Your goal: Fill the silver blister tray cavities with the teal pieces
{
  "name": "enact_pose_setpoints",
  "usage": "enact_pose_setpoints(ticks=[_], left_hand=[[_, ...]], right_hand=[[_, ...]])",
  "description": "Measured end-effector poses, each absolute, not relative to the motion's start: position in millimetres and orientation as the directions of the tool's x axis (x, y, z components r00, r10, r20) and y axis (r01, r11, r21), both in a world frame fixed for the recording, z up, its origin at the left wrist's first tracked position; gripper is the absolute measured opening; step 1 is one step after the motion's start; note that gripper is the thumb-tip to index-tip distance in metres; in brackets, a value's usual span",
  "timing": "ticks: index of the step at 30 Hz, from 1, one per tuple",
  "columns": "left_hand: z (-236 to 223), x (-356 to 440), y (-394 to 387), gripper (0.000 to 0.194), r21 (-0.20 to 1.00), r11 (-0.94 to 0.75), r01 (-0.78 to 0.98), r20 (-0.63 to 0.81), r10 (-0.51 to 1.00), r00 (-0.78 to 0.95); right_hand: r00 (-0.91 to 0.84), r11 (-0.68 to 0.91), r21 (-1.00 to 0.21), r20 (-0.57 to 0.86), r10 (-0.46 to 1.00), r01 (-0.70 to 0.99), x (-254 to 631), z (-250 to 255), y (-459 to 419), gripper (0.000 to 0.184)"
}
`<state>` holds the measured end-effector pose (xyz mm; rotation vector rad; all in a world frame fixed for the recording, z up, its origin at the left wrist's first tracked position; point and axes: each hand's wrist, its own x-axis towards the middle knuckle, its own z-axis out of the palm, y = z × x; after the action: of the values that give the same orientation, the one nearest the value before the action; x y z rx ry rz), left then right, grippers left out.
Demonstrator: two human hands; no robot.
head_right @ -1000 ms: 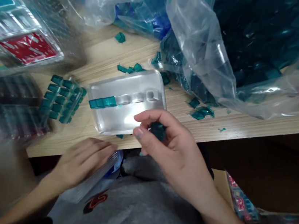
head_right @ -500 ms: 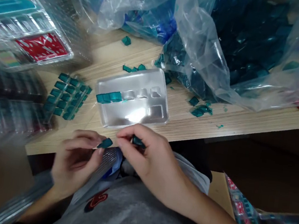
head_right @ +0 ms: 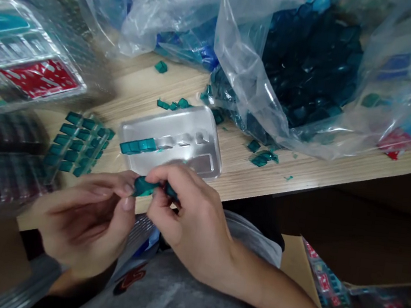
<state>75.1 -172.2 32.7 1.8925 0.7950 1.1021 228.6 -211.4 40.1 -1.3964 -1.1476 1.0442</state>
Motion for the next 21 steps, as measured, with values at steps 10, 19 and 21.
enact_pose_setpoints(ticks=[10,19,21], left_hand=[[48,78,-133,0.018,0.889,-0.342,0.305,0.114,0.81,0.576],[31,79,-105,0.021,0.642,-0.608,0.467,0.172,0.708,0.685],[33,79,-105,0.019,0.626,-0.622,0.471,0.167,0.697,0.697]], right_hand=[[0.049,0.114,-0.939,0.137,0.989,0.323,237,29,-200,0.019],[0.376,-0.061,-0.935,0.081,0.923,0.35,260,34,-191,0.022],[0.372,-0.169,-0.96,-0.077,0.925,0.222,265,37,-197,0.026]])
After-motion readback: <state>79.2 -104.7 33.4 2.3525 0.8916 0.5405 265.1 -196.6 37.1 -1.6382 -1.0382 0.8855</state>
